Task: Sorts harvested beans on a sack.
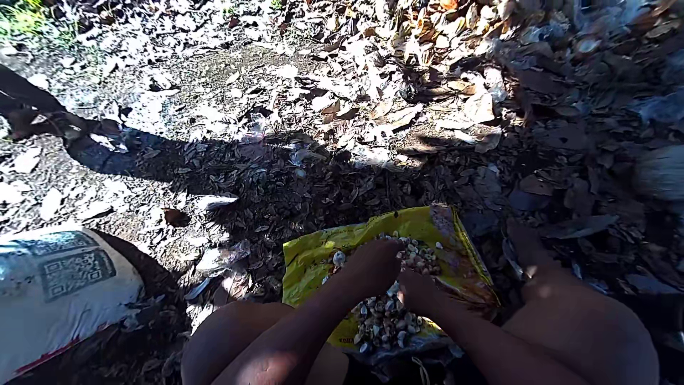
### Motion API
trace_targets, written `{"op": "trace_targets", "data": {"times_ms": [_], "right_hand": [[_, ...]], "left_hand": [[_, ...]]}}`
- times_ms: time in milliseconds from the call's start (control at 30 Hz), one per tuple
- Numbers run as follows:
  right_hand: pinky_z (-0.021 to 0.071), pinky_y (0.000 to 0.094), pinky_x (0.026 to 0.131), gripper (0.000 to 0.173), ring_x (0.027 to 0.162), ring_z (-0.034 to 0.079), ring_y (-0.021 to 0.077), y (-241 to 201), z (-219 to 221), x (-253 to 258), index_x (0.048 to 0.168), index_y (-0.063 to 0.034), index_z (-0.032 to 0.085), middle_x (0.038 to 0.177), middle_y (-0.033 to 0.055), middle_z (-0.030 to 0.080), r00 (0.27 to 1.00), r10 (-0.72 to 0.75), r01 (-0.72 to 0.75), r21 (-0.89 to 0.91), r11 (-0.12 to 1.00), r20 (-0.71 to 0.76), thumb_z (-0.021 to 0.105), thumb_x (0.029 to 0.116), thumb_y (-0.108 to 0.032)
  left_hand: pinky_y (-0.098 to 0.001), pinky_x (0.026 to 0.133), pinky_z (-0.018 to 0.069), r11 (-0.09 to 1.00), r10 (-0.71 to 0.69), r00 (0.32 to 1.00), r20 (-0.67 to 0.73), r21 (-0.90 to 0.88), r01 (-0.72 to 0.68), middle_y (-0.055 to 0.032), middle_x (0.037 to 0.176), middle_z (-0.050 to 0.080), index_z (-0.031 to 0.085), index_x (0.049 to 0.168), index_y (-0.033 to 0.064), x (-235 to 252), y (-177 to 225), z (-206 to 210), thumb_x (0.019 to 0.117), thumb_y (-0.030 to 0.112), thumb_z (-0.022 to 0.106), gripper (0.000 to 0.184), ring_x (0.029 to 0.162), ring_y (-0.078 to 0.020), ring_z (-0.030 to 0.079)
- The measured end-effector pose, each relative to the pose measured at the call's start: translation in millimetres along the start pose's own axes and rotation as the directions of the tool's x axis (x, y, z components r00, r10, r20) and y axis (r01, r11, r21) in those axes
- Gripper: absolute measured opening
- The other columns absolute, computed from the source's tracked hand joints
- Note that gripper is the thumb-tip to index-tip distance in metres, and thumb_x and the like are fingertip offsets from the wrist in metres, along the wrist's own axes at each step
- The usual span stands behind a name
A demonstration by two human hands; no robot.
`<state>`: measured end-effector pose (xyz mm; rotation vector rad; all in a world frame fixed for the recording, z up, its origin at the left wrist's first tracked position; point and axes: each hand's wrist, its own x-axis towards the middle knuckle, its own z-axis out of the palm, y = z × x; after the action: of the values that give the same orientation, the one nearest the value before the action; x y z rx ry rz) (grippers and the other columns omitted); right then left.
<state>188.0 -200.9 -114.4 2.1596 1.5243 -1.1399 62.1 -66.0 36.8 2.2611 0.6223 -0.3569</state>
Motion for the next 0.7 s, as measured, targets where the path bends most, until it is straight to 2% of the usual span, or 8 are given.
{"op": "trace_targets", "data": {"times_ms": [67,133,267,400,500,600,633,700], "right_hand": [[0.0510,0.0680,0.094,0.064,0.121,0.061,0.0464,-7,14,9,0.142,-0.0015,0.053,0.140,0.0264,0.056,0.996,0.087,-0.087,-0.024,0.996,-0.005,0.059,0.0973,-0.046],[0.0524,0.0651,0.095,0.068,0.121,0.063,0.0434,-13,20,16,0.147,-0.0044,0.048,0.142,0.0232,0.058,0.989,0.147,-0.145,-0.064,0.987,0.021,0.054,0.0997,-0.052],[0.0546,0.0627,0.093,0.055,0.117,0.066,0.0410,-18,20,21,0.141,-0.0061,0.051,0.132,0.0213,0.065,0.984,0.166,-0.158,-0.114,0.981,0.071,0.048,0.1038,-0.045],[0.0514,0.0639,0.099,0.060,0.124,0.063,0.0393,-2,20,31,0.145,-0.0090,0.051,0.135,0.0199,0.064,0.990,0.110,-0.108,-0.020,0.994,0.086,0.056,0.0990,-0.047],[0.0528,0.0604,0.098,0.053,0.115,0.067,0.0375,4,3,26,0.138,-0.0042,0.056,0.121,0.0206,0.068,1.000,0.005,-0.001,0.198,0.980,-0.016,0.062,0.0994,-0.041],[0.0627,0.0471,0.080,0.039,0.080,0.075,0.0227,-10,-27,6,0.130,-0.0082,0.059,0.093,0.0081,0.075,0.979,-0.051,0.137,0.458,0.878,-0.195,0.062,0.1016,-0.034],[0.0645,0.0429,0.077,0.035,0.077,0.075,0.0186,-15,-39,-3,0.129,-0.0099,0.060,0.092,0.0053,0.075,0.963,-0.071,0.201,0.515,0.833,-0.260,0.063,0.1019,-0.031],[0.0642,0.0405,0.080,0.035,0.080,0.074,0.0168,-21,-60,-21,0.132,-0.0095,0.060,0.098,0.0054,0.074,0.923,-0.096,0.300,0.540,0.786,-0.372,0.061,0.1032,-0.029]], "left_hand": [[-0.0521,0.096,0.0540,0.999,-0.018,0.999,-0.029,0.033,0.019,-0.0095,0.125,0.066,0.060,0.135,0.0143,-5,-2,-6,0.1045,0.025,0.050,0.034,0.116,-0.0269,0.065],[-0.0530,0.096,0.0545,0.997,-0.039,0.998,-0.041,0.060,0.042,-0.0117,0.127,0.064,0.060,0.135,0.0130,-8,-4,-9,0.1049,0.026,0.050,0.034,0.117,-0.0297,0.064],[-0.0528,0.089,0.0568,0.994,-0.046,0.997,-0.068,0.096,0.052,-0.0126,0.121,0.065,0.061,0.130,0.0112,-10,-10,-9,0.1033,0.024,0.052,0.031,0.111,-0.0307,0.066],[-0.0540,0.089,0.0567,0.996,-0.053,0.996,-0.078,0.067,0.058,-0.0129,0.118,0.067,0.062,0.127,0.0103,-6,-16,-9,0.1028,0.024,0.054,0.029,0.109,-0.0312,0.067],[-0.0553,0.090,0.0559,0.997,-0.056,0.994,-0.093,0.045,0.061,-0.0128,0.116,0.068,0.063,0.126,0.0100,-1,-24,-9,0.1024,0.025,0.054,0.030,0.110,-0.0312,0.067],[-0.0560,0.092,0.0546,0.997,-0.074,0.994,-0.082,0.001,0.075,-0.0124,0.112,0.069,0.063,0.127,0.0105,7,-31,-5,0.1032,0.030,0.054,0.032,0.109,-0.0304,0.068],[-0.0565,0.092,0.0542,0.996,-0.087,0.994,-0.071,-0.021,0.085,-0.0129,0.111,0.070,0.063,0.128,0.0103,9,-31,-4,0.1040,0.033,0.053,0.034,0.107,-0.0308,0.068],[-0.0563,0.091,0.0542,0.992,-0.106,0.993,-0.054,-0.080,0.102,-0.0132,0.108,0.070,0.062,0.131,0.0101,13,-30,-1,0.1050,0.039,0.053,0.040,0.102,-0.0304,0.069]]}}
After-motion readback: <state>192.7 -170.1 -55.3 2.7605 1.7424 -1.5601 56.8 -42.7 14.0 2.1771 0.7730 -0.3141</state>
